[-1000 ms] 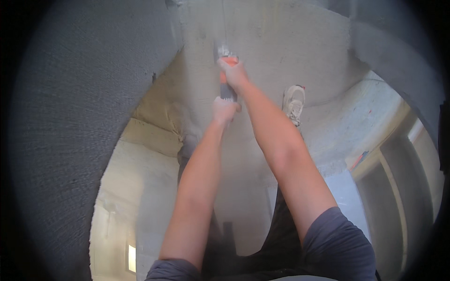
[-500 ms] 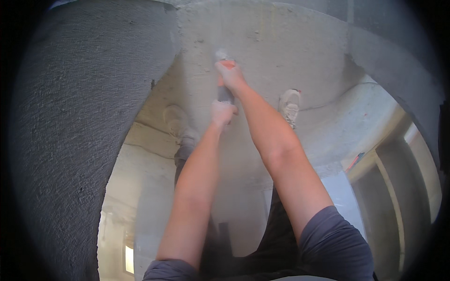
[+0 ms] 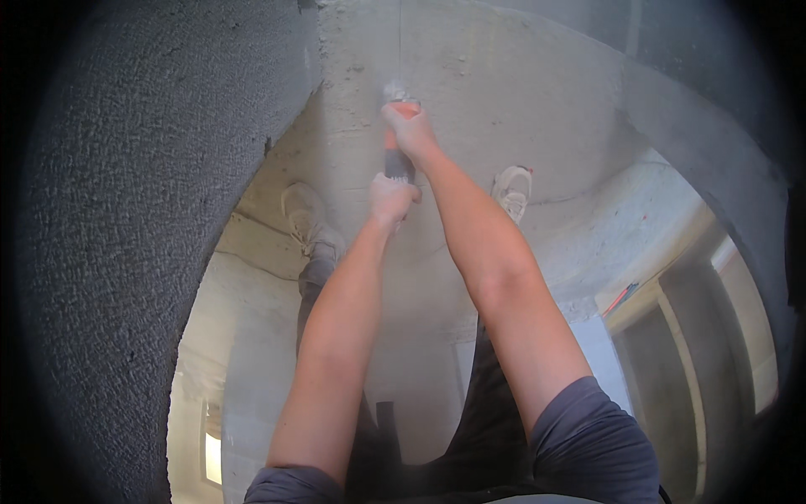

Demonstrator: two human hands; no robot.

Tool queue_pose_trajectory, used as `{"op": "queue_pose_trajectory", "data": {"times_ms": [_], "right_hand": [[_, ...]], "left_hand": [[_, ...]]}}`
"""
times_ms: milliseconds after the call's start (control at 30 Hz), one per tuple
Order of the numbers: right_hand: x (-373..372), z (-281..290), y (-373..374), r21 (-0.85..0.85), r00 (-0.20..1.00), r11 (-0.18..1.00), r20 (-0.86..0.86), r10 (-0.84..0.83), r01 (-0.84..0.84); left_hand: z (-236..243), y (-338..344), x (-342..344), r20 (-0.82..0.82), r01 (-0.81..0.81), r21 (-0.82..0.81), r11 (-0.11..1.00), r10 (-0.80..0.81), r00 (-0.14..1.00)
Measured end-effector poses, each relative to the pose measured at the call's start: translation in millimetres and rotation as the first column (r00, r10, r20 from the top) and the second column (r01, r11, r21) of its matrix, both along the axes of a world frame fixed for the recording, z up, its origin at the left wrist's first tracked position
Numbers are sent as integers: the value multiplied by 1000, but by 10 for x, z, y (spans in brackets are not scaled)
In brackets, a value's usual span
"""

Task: The person uses an angle grinder to cut a line into a concrete floor. They guide the tool along a marked line, creating a groove while dust is generated. The person moves along the line, maintaining control of the grinder throughout the process.

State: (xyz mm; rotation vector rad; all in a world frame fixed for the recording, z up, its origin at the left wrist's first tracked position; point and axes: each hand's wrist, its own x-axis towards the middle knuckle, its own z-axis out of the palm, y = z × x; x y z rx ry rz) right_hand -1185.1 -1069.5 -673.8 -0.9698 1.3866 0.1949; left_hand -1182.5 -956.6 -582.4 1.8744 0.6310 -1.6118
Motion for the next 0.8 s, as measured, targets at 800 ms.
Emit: {"op": "queue_pose_trajectory", "data": {"times_ms": [800], "right_hand": [[192, 7, -251, -19, 995, 997, -62, 79, -80]], "left_hand": [[-15, -206, 182, 9, -14, -39, 999, 14, 1000]]}}
